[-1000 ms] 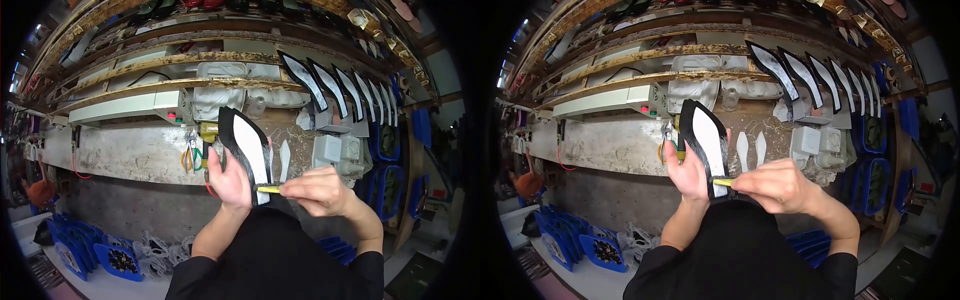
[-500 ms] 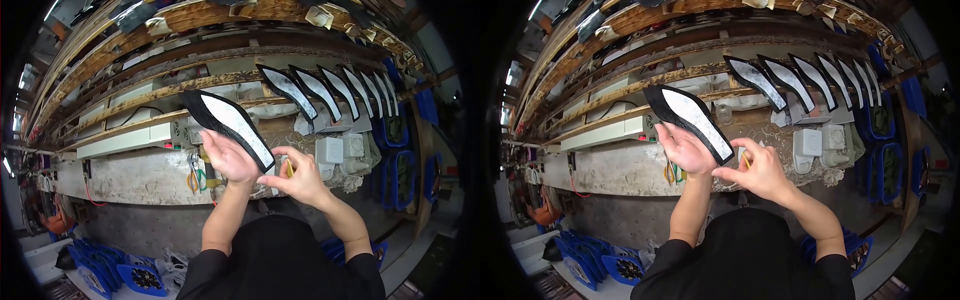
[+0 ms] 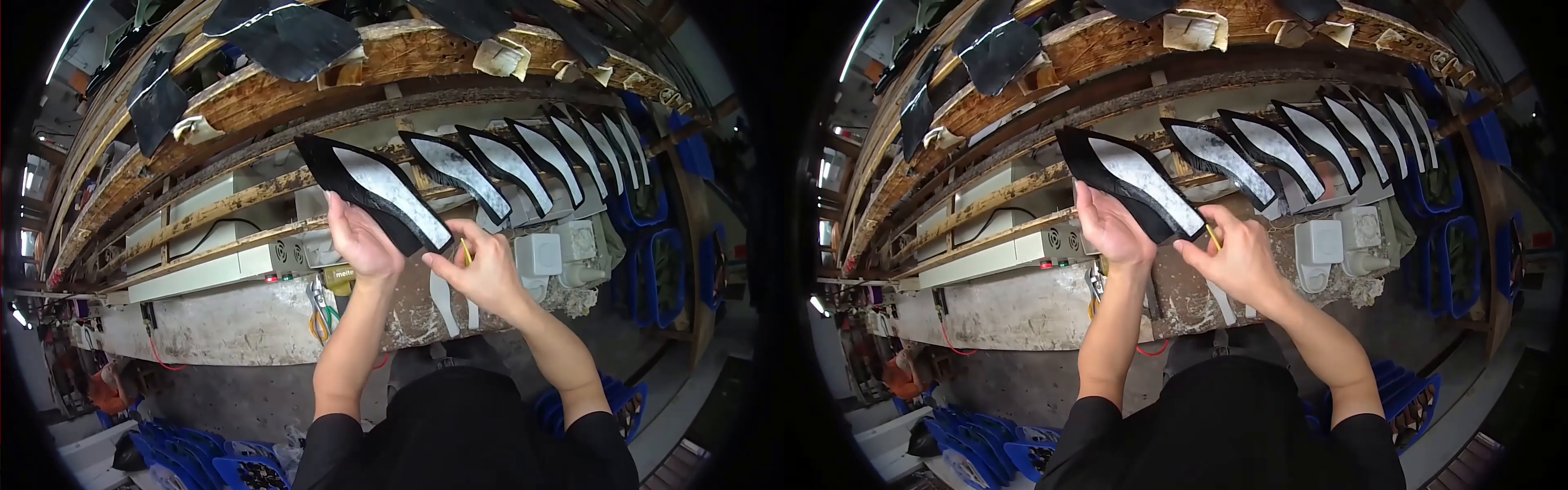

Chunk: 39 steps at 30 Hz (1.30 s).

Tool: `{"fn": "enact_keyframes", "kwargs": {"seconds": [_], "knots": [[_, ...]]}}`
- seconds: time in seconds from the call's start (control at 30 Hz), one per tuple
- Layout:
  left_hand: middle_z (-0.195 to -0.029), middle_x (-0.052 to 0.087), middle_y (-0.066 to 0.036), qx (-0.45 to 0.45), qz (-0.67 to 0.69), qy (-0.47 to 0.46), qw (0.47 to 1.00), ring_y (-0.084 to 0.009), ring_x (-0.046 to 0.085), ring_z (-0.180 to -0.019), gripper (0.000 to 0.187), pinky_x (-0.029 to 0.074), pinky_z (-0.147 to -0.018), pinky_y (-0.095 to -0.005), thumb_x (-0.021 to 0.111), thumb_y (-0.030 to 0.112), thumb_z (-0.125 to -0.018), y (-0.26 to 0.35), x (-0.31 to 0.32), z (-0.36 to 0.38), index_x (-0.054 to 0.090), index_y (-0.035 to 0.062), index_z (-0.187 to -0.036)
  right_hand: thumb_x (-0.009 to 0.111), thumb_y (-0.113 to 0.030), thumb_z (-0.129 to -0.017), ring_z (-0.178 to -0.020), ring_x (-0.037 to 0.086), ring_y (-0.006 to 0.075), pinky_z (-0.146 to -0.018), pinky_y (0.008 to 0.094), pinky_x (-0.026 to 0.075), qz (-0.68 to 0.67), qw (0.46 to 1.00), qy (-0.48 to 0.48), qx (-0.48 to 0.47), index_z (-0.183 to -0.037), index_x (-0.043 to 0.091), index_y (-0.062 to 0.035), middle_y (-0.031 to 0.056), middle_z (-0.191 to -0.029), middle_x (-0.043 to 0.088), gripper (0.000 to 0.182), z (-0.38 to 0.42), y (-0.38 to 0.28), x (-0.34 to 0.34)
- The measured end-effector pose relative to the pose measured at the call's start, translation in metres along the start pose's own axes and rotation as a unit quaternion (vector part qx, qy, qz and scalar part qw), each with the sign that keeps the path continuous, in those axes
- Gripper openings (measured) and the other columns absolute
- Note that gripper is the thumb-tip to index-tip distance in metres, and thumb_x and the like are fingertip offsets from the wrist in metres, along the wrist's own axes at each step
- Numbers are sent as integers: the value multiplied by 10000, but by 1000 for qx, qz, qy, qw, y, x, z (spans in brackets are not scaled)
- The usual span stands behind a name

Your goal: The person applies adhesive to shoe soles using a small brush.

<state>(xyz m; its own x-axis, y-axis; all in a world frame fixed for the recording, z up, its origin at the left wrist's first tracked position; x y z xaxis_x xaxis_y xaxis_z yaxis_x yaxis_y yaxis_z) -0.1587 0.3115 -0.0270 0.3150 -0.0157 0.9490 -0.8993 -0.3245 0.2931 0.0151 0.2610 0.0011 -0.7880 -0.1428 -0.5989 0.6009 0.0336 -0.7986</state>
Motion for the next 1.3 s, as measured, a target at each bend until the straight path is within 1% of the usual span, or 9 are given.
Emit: {"fn": "enact_keyframes", "kwargs": {"seconds": [0.13, 0.3, 0.5, 0.67, 0.73, 0.8, 0.97, 1.17, 1.3], "knots": [[-1370, 647, -85, -41, -204, 54, 977, -177, 632, -1138, 482, 457, -1004, -308, 474, 73, -1026, 15, -28, -21, 478, 101, -1507, 840, -246, -813, -451, 547, 156, -453, 301, 419, 125, 987, 72, -72, -1191, 681, 50, 30, -565, 625, 506, -14, 18, -4], [-1378, 636, -103, -64, -292, 71, 952, -189, 630, -1118, 629, 458, -987, -290, 488, -105, -933, 31, -48, -26, 445, 96, -1527, 820, -257, -820, -444, 561, 185, -450, 326, 430, 145, 984, 81, -60, -1203, 681, 44, 36, -567, 627, 507, -15, 33, -2], [-1389, 624, -127, -98, -299, 72, 947, -205, 629, -1119, 683, 470, -979, -281, 470, -161, -907, 34, -56, -28, 415, 83, -1542, 789, -221, -867, -458, 552, 154, -458, 295, 424, 152, 981, 106, -54, -1205, 683, 37, 18, -597, 647, 438, -11, 32, -6], [-1407, 617, -140, -32, -338, 25, 940, -247, 626, -1161, 589, 492, -1003, -383, 509, -11, -997, 69, -29, 2, 413, 143, -1557, 738, -135, -928, -522, 539, 95, -505, 235, 418, -68, 995, 70, -17, -1198, 692, 19, 7, -645, 665, 314, 28, 25, -20], [-1424, 609, -140, -47, -187, 70, 979, -275, 615, -1206, 530, 485, -1023, -456, 487, 120, -1046, 75, -30, 19, 408, 185, -1566, 728, -109, -940, -543, 532, 78, -519, 218, 409, -90, 993, 63, -48, -1194, 695, 13, 3, -650, 660, 284, 48, 17, -20], [-1440, 601, -140, -65, -30, 121, 990, -302, 603, -1251, 484, 479, -1043, -529, 466, 250, -1095, 73, -34, 44, 402, 227, -1575, 755, -95, -926, -556, 526, 75, -536, 212, 411, -220, 974, -33, 30, -1175, 698, 6, 3, -644, 649, 275, 72, 16, 3], [-1482, 577, -127, -25, -9, 47, 999, -321, 560, -1340, 511, 443, -1069, -626, 337, 484, -1116, 57, -14, 76, 389, 293, -1587, 883, -195, -835, -533, 510, 74, -527, 214, 394, -146, 967, -197, 68, -1206, 689, -2, -5, -644, 648, 461, 110, -24, 36], [-1518, 549, -122, 0, 51, 13, 999, -307, 535, -1378, 545, 450, -1084, -615, 292, 515, -1113, 14, 22, 127, 377, 283, -1599, 933, -232, -773, -502, 487, 87, -501, 225, 367, -78, 990, -115, -29, -1297, 661, 9, -8, -605, 609, 638, 133, -27, 9], [-1538, 531, -123, -83, 40, 54, 994, -293, 524, -1389, 564, 470, -1065, -607, 270, 551, -1106, -34, 36, 157, 371, 305, -1603, 944, -228, -754, -482, 473, 97, -488, 232, 359, -105, 990, -91, -20, -1371, 622, 19, -1, -584, 590, 738, 150, 2, -28]]}}
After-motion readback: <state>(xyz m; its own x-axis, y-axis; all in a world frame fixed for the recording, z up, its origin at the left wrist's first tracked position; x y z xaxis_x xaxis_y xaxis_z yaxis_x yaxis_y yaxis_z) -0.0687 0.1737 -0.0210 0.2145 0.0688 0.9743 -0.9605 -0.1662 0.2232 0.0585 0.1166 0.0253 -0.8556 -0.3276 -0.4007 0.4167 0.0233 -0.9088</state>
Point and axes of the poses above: each hand's wrist, its own z-axis away from the middle knuckle, its own x-axis out of the palm, y = z × x, the point moved 10 cm from there along -z, towards the middle knuckle
